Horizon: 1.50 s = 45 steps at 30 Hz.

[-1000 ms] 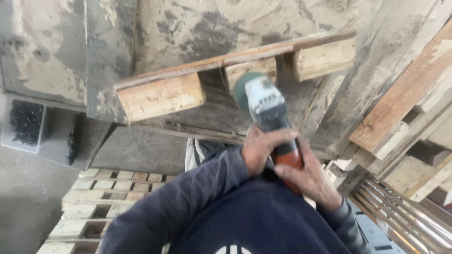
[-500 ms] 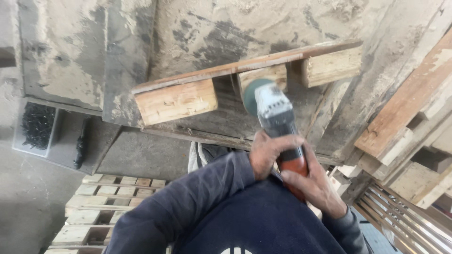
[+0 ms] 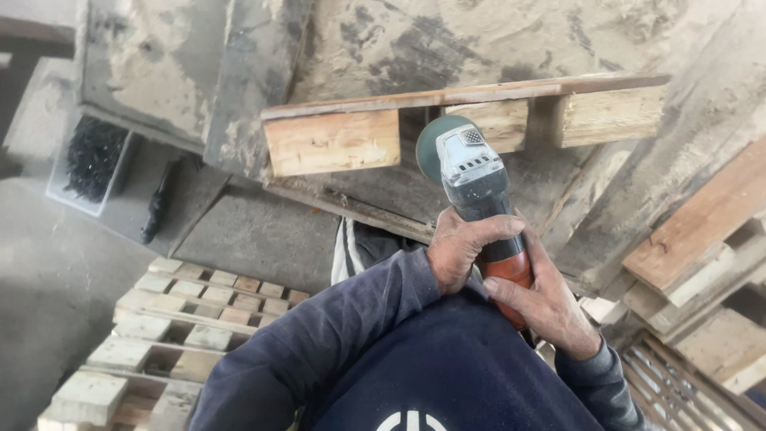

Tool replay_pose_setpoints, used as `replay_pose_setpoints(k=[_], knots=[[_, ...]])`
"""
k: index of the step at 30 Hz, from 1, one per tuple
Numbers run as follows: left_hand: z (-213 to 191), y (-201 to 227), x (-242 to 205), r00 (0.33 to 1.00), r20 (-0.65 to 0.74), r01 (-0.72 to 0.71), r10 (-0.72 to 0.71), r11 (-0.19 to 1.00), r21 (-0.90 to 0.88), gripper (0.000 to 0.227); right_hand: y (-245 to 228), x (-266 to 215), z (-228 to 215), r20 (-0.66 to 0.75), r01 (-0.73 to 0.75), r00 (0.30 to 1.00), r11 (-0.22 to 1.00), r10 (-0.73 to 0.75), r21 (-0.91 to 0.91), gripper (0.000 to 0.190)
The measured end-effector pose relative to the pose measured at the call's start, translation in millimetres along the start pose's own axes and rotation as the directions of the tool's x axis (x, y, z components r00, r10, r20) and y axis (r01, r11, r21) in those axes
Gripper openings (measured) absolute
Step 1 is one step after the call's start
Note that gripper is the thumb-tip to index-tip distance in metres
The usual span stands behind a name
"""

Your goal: The person uses an angle grinder with a sanding disc to smooth the edges and surfaces of small wooden blocks. They hold each block with one hand while operating the tool with the other, moving between different pieces on a workbench.

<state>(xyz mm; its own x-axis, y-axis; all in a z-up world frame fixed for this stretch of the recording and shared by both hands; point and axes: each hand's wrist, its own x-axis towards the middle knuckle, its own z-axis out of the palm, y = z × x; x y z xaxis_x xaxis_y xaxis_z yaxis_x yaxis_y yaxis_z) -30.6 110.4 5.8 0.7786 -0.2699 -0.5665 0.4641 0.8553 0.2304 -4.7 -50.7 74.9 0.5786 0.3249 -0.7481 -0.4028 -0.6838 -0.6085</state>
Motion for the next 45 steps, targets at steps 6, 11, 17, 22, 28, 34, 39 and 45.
replay_pose_setpoints(k=[6,11,17,22,28,34,39,45], knots=[[7,-47,2,0.986,-0.029,-0.168,0.166,0.983,-0.071,0.032,24,-5,-25,0.109,0.143,0.985,0.988,-0.135,-0.06,0.108],[20,-88,13,0.962,-0.06,-0.272,0.267,0.957,-0.099,0.034,49,-10,-53,0.151,0.157,0.979,0.977,-0.135,-0.146,0.109],[32,-104,11,0.907,-0.132,-0.413,0.401,0.906,-0.088,0.046,47,-6,-63,0.225,0.162,0.967,0.971,-0.121,-0.174,0.112],[11,-84,-12,0.845,-0.209,-0.512,0.492,0.857,-0.054,0.049,14,9,-37,0.314,0.198,0.945,0.926,-0.093,-0.32,0.112],[-20,-51,-46,0.807,-0.314,-0.544,0.5,0.837,-0.064,0.044,-16,27,8,0.397,0.213,0.916,0.913,-0.062,-0.349,0.11],[-37,-40,-53,0.842,-0.343,-0.491,0.415,0.854,-0.172,0.037,-17,36,27,0.453,0.444,0.835,0.869,-0.312,-0.219,0.105],[-35,-45,-43,0.839,-0.344,-0.492,0.422,0.857,-0.15,0.036,-15,35,21,0.387,0.224,0.919,0.904,-0.072,-0.364,0.109],[-30,-46,-36,0.835,-0.339,-0.507,0.434,0.846,-0.165,0.041,-10,34,13,0.361,0.268,0.923,0.895,-0.133,-0.355,0.106]])
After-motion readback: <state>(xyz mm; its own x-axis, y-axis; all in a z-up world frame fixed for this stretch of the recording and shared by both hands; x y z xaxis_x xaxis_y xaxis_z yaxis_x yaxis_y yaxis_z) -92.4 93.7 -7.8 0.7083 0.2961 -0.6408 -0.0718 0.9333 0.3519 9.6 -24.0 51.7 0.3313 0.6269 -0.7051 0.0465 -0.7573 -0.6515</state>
